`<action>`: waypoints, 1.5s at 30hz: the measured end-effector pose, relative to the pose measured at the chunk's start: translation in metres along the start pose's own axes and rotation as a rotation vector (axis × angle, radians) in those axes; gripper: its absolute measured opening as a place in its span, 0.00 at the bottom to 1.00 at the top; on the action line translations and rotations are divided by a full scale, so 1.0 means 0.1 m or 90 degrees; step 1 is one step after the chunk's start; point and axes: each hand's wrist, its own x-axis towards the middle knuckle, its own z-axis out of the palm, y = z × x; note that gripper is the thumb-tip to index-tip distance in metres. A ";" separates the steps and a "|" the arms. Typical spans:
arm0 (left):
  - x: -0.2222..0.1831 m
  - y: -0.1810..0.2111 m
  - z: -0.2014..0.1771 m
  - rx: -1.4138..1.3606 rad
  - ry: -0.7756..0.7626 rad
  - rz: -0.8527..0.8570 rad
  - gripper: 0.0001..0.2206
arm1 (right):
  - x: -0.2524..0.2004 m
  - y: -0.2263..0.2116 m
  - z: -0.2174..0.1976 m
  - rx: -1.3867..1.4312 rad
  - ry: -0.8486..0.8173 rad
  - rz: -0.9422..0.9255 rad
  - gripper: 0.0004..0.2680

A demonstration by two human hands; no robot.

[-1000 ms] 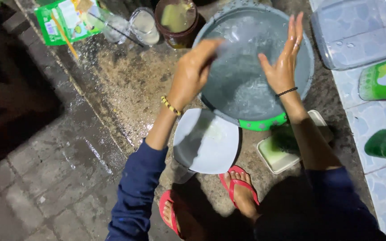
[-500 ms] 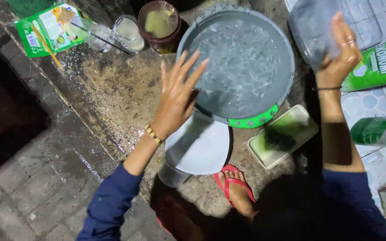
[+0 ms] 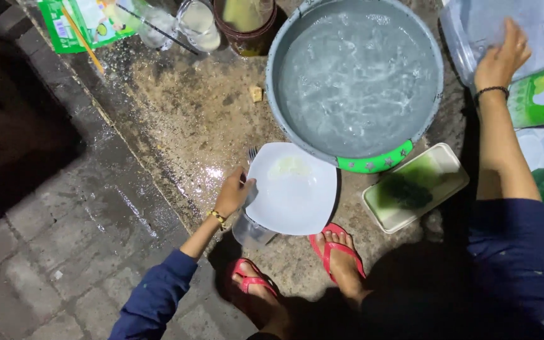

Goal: Washing and rinsing plastic food containers and lids in a basin of water.

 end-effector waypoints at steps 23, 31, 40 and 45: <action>-0.34 0.72 -1.81 0.129 0.215 0.119 0.16 | -1.67 -1.16 2.34 0.501 -0.262 0.743 0.21; 0.59 0.83 -1.57 0.287 0.214 0.099 0.15 | -0.42 -4.58 0.72 1.109 -0.628 0.744 0.17; 0.42 1.03 -1.70 0.253 0.190 0.030 0.11 | -0.68 -2.51 1.70 0.925 -0.416 0.673 0.19; 0.24 0.93 -1.76 0.194 0.276 0.136 0.16 | -1.57 -0.41 2.94 0.426 -0.197 0.829 0.29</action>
